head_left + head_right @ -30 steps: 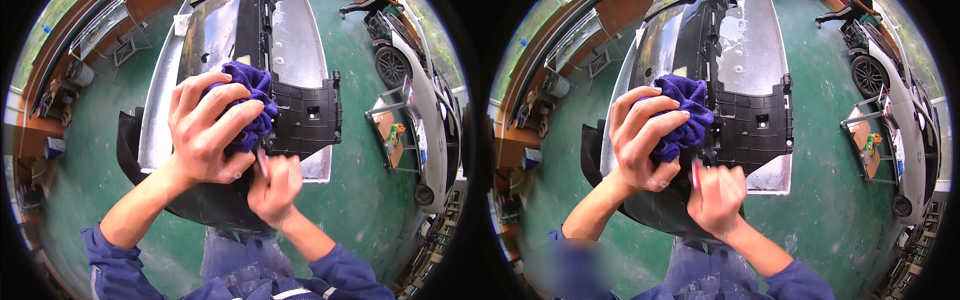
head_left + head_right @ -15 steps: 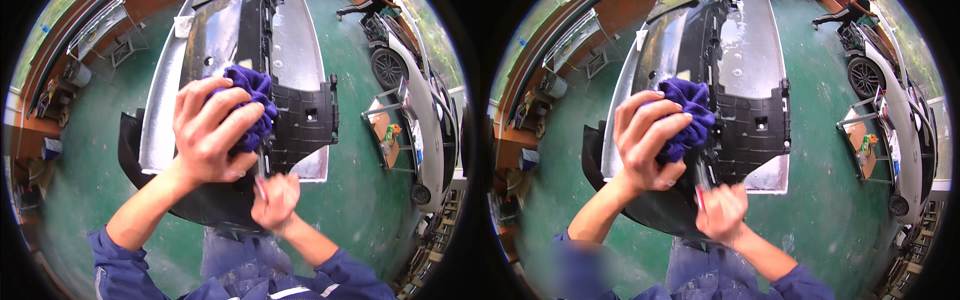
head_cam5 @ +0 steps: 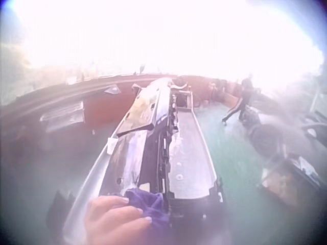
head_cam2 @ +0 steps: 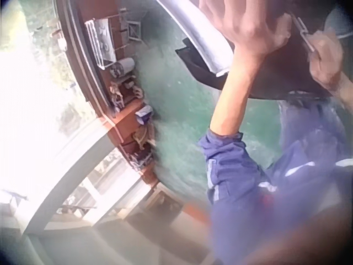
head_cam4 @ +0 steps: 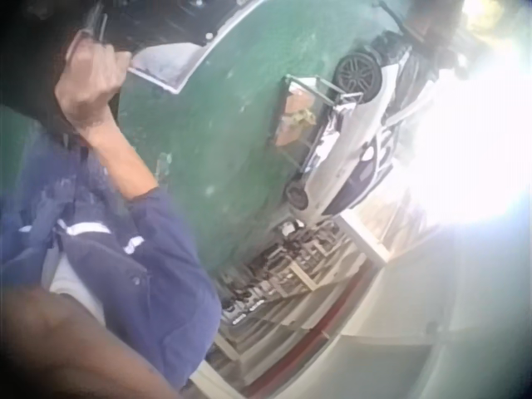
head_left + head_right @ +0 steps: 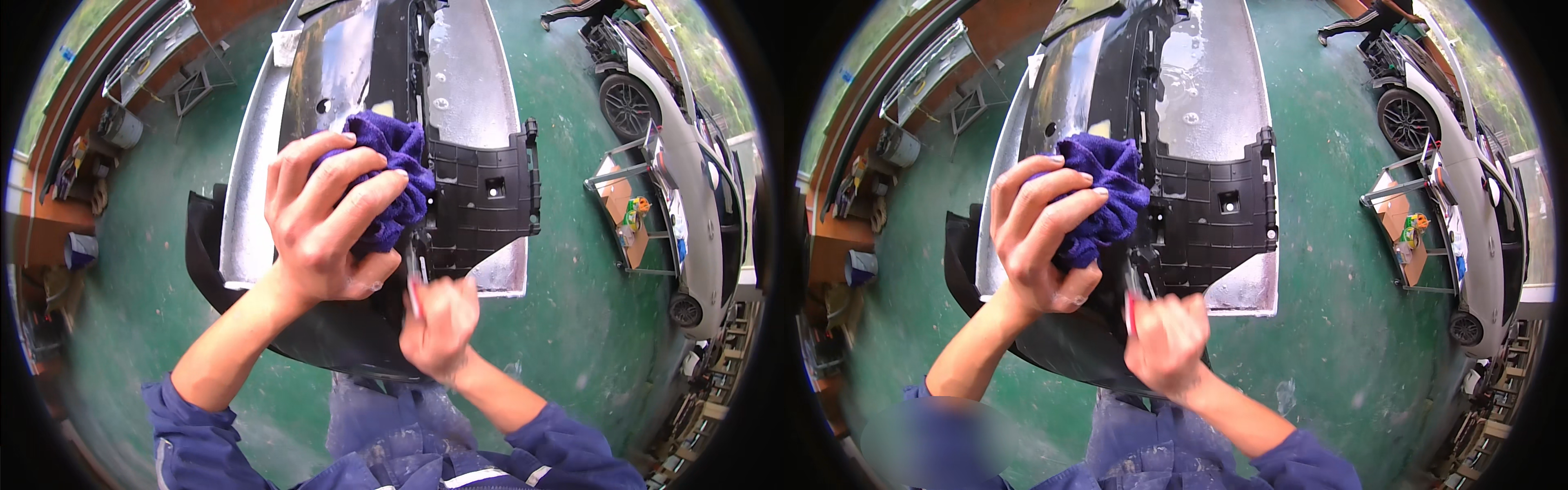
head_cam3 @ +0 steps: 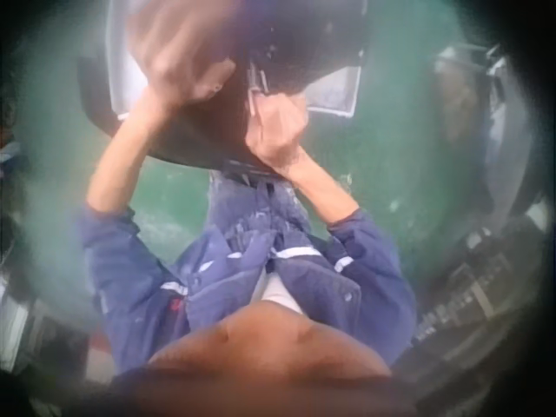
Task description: The person scrubs a detached car bumper with a red sanding block and a purple cloth, then rinses the cloth in a bucket and continues scrubbing with a green sponge. The bumper is held on a metal stand in a workshop.
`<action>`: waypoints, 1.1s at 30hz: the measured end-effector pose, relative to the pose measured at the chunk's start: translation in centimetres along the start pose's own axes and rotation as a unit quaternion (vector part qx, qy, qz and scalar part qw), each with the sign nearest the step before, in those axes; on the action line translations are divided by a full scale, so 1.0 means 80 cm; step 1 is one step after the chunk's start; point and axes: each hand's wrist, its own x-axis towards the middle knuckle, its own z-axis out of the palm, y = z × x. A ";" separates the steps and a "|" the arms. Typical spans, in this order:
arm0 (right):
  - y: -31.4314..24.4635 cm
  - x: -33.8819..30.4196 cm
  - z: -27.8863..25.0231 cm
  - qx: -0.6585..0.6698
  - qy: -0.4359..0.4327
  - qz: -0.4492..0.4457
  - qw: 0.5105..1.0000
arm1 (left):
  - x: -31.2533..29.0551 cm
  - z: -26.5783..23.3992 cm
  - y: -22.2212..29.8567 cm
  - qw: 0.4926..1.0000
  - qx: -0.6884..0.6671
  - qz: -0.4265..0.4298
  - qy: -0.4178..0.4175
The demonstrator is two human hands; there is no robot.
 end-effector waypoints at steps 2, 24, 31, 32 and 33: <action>0.000 -0.041 -0.009 -0.007 -0.009 -0.026 1.000 | -0.001 -0.001 0.002 0.999 0.015 0.011 -0.025; 0.011 0.013 -0.008 -0.021 -0.033 -0.056 0.998 | 0.003 -0.003 0.000 0.999 0.028 0.008 -0.042; 0.003 -0.035 -0.009 -0.017 -0.004 -0.007 1.000 | 0.008 -0.001 0.003 0.998 0.017 -0.010 -0.063; 0.004 -0.033 -0.016 -0.023 -0.024 0.005 0.999 | 0.007 0.001 0.004 0.998 0.003 -0.014 -0.059; 0.009 -0.013 -0.016 -0.019 -0.025 -0.008 0.999 | 0.009 0.001 0.001 0.999 -0.001 -0.011 -0.049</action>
